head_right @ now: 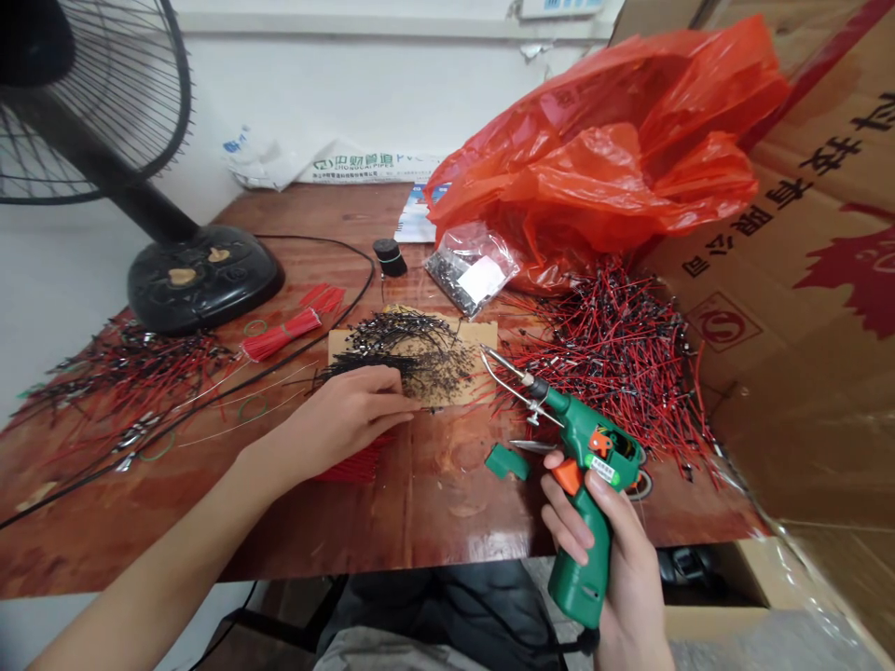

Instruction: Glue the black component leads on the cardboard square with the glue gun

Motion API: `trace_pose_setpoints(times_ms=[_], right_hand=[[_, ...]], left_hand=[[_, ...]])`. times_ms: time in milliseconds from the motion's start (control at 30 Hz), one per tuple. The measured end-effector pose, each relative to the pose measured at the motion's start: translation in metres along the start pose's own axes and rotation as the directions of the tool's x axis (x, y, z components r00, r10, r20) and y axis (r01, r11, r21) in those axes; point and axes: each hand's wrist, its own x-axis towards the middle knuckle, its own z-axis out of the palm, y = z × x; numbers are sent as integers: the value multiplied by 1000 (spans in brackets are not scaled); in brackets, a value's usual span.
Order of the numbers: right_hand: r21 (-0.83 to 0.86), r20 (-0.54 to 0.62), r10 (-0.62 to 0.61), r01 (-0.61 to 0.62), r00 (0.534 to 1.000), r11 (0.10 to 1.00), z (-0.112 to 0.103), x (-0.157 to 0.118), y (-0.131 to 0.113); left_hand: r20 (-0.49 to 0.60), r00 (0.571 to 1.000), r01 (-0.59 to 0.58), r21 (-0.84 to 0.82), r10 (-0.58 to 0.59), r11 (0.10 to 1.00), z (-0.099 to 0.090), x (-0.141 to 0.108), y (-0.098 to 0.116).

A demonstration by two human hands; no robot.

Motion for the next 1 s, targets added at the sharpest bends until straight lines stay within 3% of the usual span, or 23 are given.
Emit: trace_pose_setpoints(times_ms=[300, 700, 1000], right_hand=[[-5, -9, -17, 17, 1000, 1000, -4, 2, 2], [-2, -5, -19, 19, 1000, 1000, 0, 1, 1], [12, 11, 11, -11, 1000, 1000, -1, 1, 0]], left_hand=[[2, 998, -69, 37, 69, 997, 12, 3, -4], [-61, 992, -75, 400, 108, 913, 20, 2, 5], [-135, 988, -15, 388, 73, 921, 26, 5, 7]])
